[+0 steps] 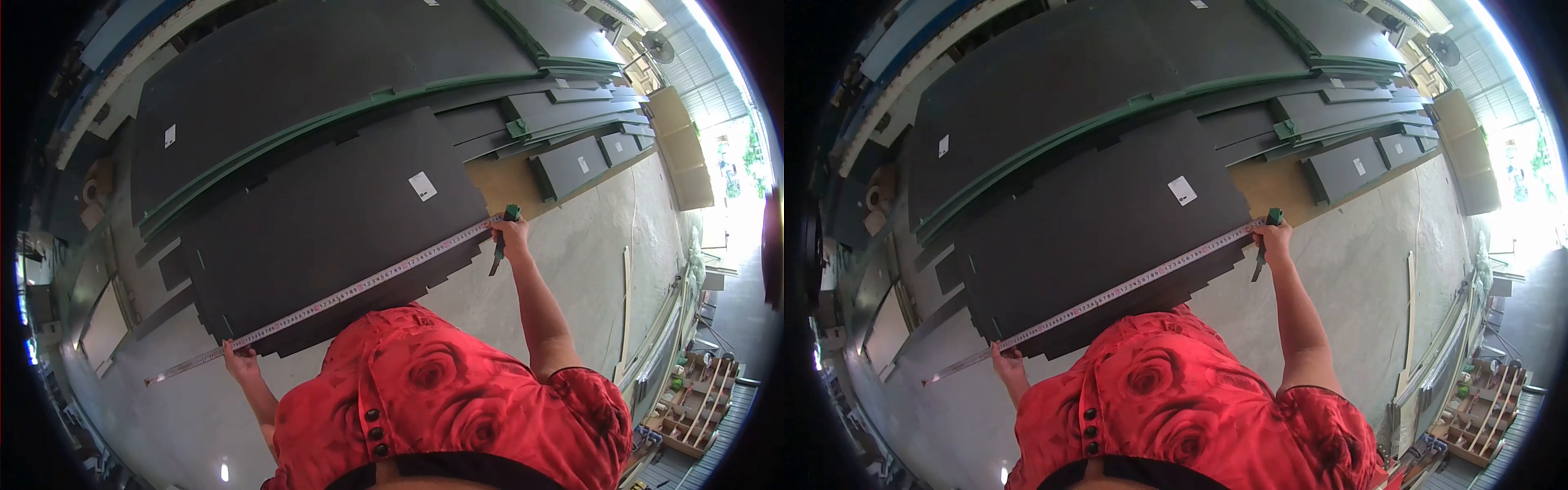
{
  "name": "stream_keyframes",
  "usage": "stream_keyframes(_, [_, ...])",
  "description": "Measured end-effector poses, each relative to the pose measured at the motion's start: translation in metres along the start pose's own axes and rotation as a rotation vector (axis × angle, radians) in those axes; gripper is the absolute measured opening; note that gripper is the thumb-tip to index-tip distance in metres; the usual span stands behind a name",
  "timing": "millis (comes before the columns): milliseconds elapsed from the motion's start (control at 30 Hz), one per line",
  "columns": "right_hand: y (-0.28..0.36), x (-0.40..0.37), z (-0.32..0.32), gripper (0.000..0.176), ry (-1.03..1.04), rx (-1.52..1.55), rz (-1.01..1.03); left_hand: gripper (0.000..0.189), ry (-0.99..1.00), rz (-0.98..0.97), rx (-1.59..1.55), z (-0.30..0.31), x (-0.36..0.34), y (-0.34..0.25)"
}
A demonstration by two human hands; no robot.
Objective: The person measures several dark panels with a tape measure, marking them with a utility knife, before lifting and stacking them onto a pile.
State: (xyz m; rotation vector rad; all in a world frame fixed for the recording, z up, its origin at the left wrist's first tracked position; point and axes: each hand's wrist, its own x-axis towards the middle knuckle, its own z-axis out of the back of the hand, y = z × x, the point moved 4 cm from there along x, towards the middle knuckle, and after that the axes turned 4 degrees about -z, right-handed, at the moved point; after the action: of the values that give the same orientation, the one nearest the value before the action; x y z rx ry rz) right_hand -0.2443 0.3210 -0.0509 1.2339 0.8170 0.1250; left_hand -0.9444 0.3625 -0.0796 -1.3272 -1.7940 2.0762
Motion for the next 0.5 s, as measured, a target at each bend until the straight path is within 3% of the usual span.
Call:
stream_keyframes(200, [-0.005,-0.005,-0.006,0.018,-0.063,-0.106,-0.03,0.017,-0.051,-0.002,0.004,0.01,0.0,-0.003])
stream_keyframes(333, [-0.009,0.002,-0.011,0.017,-0.036,-0.232,0.006,0.012,-0.185,-0.082,0.28,0.03,0.015,-0.005])
stream_keyframes(400, [-0.004,0.001,-0.018,0.018,-0.034,-0.284,-0.007,0.012,-0.063,-0.518,0.566,0.036,0.034,-0.01])
stream_keyframes(467, [0.004,-0.004,-0.023,0.017,-0.06,-0.361,0.019,0.022,-0.006,-0.505,0.64,0.01,0.003,-0.028])
stream_keyframes(500, [0.004,-0.003,-0.024,0.017,-0.061,-0.363,0.019,0.028,-0.174,-0.493,0.819,0.0,-0.012,-0.035])
